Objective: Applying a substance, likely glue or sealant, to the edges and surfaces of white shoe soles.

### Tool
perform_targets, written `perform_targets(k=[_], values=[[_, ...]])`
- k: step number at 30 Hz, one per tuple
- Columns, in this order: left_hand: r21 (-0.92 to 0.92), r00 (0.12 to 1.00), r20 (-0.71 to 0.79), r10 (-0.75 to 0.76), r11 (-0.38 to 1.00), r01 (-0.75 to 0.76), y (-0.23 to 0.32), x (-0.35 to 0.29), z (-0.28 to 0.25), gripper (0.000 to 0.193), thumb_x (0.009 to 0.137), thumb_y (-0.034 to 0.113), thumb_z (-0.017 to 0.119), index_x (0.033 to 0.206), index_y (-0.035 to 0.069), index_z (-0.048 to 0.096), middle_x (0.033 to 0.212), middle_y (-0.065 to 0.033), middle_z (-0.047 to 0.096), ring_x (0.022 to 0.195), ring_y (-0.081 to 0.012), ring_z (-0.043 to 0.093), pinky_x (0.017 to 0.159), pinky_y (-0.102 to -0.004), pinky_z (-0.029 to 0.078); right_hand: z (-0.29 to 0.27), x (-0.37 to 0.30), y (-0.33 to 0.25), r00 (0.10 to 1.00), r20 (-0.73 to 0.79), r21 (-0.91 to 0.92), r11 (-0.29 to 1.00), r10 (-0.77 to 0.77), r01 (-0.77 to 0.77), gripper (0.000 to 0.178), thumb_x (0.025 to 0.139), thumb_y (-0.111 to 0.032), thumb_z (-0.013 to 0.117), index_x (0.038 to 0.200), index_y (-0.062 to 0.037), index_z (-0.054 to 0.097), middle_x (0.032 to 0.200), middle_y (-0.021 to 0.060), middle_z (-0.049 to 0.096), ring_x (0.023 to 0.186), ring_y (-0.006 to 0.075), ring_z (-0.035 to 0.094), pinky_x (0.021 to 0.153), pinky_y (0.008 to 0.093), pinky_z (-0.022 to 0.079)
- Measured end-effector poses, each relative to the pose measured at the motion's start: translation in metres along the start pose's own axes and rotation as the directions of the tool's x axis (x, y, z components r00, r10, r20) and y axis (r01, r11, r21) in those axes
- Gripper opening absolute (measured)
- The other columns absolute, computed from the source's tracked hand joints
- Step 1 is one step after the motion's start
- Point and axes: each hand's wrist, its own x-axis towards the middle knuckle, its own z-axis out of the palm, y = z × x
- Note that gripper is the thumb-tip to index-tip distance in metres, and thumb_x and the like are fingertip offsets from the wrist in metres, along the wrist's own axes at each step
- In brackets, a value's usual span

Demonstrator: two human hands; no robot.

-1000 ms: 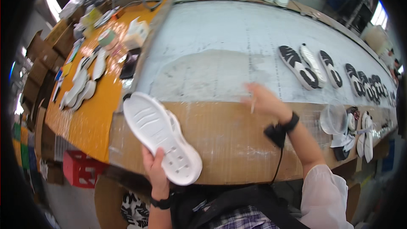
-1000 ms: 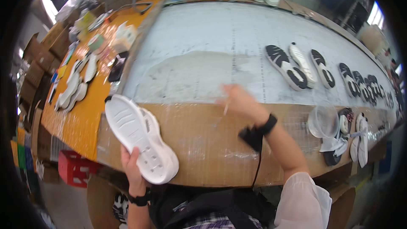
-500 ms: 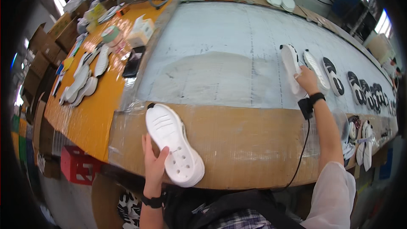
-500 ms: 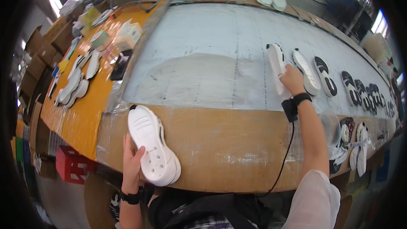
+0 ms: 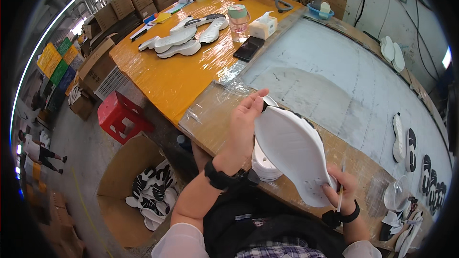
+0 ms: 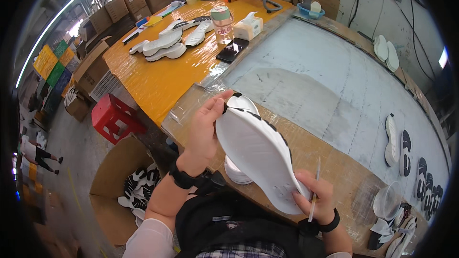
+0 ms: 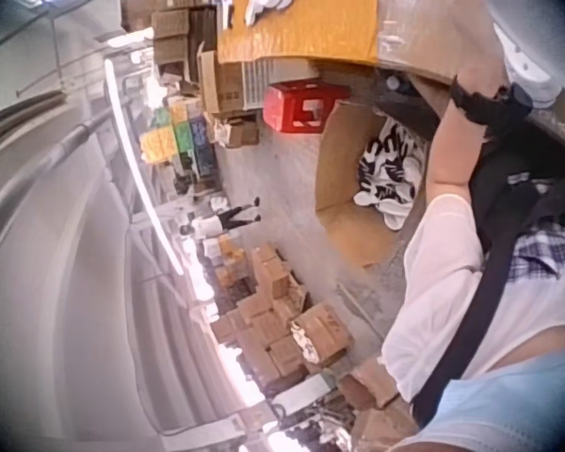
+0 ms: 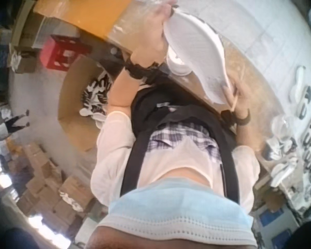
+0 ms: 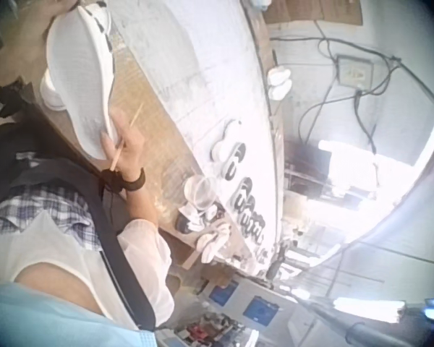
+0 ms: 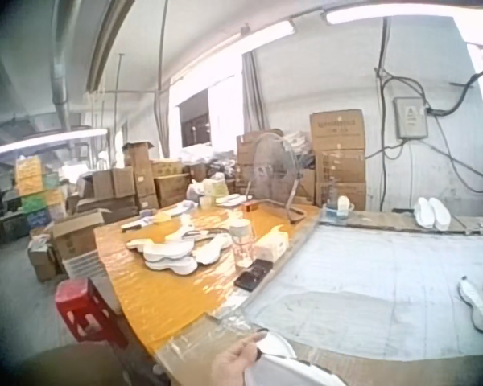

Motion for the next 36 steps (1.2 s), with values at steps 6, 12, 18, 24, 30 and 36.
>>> perform_targets(k=[6,12,18,24,30,36], values=[[0.011,1.0,-0.004,-0.006,1.0,0.006,0.005,-0.011,0.024,0.043,0.092,0.026,0.045,0.126,0.002,0.037,0.106,-0.0053,0.054,0.088,-0.0111,0.055,0.074,-0.0245,0.046,0.013,0.018,-0.006,0.807,0.134,0.714,0.509,0.576,-0.481,0.046,0.079,-0.025,0.054,0.112,0.0073,0.049,0.098,0.0142,0.06,0.082,0.0166,0.061,0.073,0.0266,0.048],[0.149,0.991,0.053,0.121,0.98,-0.128,-0.036,-0.043,0.035,0.05,0.091,0.02,0.046,0.13,-0.003,0.025,0.121,-0.0112,0.046,0.107,-0.017,0.049,0.089,-0.0306,0.042,0.024,0.042,-0.013,0.75,0.348,0.878,0.084,0.563,-0.471,0.051,0.084,-0.029,0.052,0.12,0.0059,0.042,0.105,0.0126,0.057,0.09,0.0158,0.059,0.077,0.0262,0.047],[-0.195,0.998,0.001,-0.059,0.979,0.058,-0.048,-0.054,0.023,0.046,0.09,0.011,0.046,0.13,0.0,0.027,0.116,-0.011,0.051,0.099,-0.0159,0.054,0.083,-0.0287,0.045,0.036,0.044,-0.039,0.999,0.033,0.246,0.969,-0.036,0.027,0.094,0.06,-0.033,0.08,0.131,0.0043,0.03,0.114,0.0155,0.054,0.098,0.0198,0.056,0.085,0.0278,0.043],[-0.101,0.991,-0.03,-0.133,0.986,0.129,-0.046,-0.055,0.005,0.036,0.091,0.028,0.042,0.115,0.002,0.043,0.101,-0.0106,0.057,0.086,-0.0187,0.059,0.075,-0.032,0.05,0.038,0.053,-0.045,0.992,0.126,0.326,0.943,0.021,-0.061,0.08,0.064,-0.025,0.078,0.129,0.0003,0.036,0.113,0.0145,0.055,0.093,0.0148,0.057,0.08,0.0267,0.046],[-0.091,0.977,0.041,-0.21,0.973,0.213,-0.048,-0.06,0.002,0.035,0.089,0.016,0.047,0.119,-0.002,0.043,0.107,-0.013,0.057,0.091,-0.0188,0.058,0.078,-0.0299,0.048,0.032,0.091,-0.024,0.947,0.047,0.581,0.762,0.318,-0.285,0.039,0.081,-0.008,0.059,0.115,0.0069,0.049,0.091,0.0114,0.064,0.078,0.0092,0.06,0.068,0.0225,0.048],[0.107,0.99,-0.094,-0.103,0.988,0.113,-0.038,-0.053,0.003,0.036,0.088,0.012,0.048,0.121,-0.002,0.042,0.107,-0.012,0.057,0.092,-0.0173,0.058,0.079,-0.029,0.047,0.03,0.104,-0.006,0.942,0.118,0.534,0.78,0.314,-0.327,0.039,0.082,-0.012,0.059,0.114,0.009,0.049,0.09,0.0132,0.063,0.083,0.0137,0.06,0.072,0.025,0.048]])
